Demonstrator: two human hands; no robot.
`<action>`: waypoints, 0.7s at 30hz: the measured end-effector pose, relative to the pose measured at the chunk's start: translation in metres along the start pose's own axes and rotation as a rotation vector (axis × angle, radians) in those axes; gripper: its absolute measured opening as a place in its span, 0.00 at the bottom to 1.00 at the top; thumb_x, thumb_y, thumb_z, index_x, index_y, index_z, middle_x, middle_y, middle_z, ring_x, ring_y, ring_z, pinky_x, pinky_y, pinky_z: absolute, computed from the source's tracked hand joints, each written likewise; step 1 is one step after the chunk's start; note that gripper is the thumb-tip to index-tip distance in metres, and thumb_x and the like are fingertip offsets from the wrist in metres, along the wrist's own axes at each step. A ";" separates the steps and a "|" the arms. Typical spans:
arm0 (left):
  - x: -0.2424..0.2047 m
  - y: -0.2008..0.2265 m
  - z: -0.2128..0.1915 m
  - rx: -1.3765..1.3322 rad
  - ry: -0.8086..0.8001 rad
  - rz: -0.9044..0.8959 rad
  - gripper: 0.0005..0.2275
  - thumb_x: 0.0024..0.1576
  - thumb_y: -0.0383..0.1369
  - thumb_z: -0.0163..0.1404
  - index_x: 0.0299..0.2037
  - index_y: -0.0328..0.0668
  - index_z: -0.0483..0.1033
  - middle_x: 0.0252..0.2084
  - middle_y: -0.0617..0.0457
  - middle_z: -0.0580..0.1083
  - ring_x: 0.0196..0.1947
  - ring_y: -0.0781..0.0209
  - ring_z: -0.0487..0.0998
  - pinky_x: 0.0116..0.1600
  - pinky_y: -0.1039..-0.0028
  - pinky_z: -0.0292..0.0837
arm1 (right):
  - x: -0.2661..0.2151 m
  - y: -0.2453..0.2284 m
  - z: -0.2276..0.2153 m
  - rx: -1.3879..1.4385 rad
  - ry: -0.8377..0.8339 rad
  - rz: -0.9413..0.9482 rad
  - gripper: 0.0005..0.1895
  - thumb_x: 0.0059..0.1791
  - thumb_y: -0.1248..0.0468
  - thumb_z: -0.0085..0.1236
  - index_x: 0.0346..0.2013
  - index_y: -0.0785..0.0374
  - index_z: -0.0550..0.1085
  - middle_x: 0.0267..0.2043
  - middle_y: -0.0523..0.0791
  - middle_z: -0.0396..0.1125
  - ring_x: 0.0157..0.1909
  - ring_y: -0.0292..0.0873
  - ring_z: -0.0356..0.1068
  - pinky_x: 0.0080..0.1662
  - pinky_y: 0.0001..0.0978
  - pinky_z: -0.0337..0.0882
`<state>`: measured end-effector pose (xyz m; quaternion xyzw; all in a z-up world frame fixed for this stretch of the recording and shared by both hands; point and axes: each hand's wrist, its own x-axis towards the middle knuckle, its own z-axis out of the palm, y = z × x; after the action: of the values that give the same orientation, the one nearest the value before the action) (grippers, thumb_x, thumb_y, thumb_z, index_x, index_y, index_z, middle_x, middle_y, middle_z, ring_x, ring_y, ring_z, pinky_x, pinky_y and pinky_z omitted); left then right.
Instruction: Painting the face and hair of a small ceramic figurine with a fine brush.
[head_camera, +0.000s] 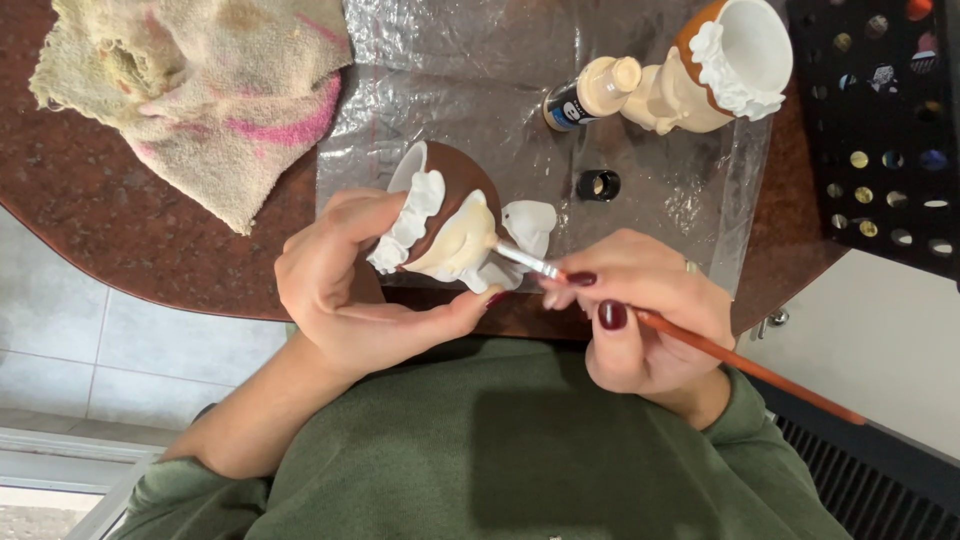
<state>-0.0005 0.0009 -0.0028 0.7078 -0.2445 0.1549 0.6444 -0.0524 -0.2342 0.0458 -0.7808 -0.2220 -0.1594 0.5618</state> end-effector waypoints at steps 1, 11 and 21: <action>0.000 0.000 0.000 -0.002 -0.001 0.001 0.28 0.46 0.33 0.75 0.50 0.28 0.72 0.46 0.44 0.79 0.42 0.60 0.83 0.47 0.75 0.79 | -0.001 0.004 0.002 -0.002 0.002 0.000 0.05 0.58 0.69 0.46 0.46 0.69 0.69 0.40 0.55 0.72 0.31 0.41 0.75 0.37 0.29 0.76; -0.012 -0.001 -0.006 -0.375 -0.131 -0.282 0.28 0.47 0.29 0.72 0.55 0.28 0.72 0.47 0.47 0.79 0.47 0.66 0.82 0.56 0.76 0.78 | 0.031 -0.024 -0.023 0.319 0.172 0.309 0.09 0.58 0.63 0.46 0.41 0.68 0.65 0.35 0.56 0.69 0.23 0.35 0.65 0.25 0.19 0.66; -0.014 -0.010 -0.003 -1.010 -0.240 -0.732 0.28 0.47 0.22 0.69 0.59 0.29 0.72 0.54 0.49 0.78 0.54 0.63 0.79 0.64 0.69 0.75 | 0.051 -0.007 -0.011 0.337 -0.085 0.197 0.13 0.62 0.57 0.45 0.44 0.65 0.62 0.32 0.52 0.67 0.25 0.35 0.61 0.31 0.23 0.64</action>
<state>-0.0064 0.0065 -0.0182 0.3668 -0.1001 -0.2900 0.8782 -0.0129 -0.2338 0.0802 -0.6997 -0.1916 -0.0313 0.6876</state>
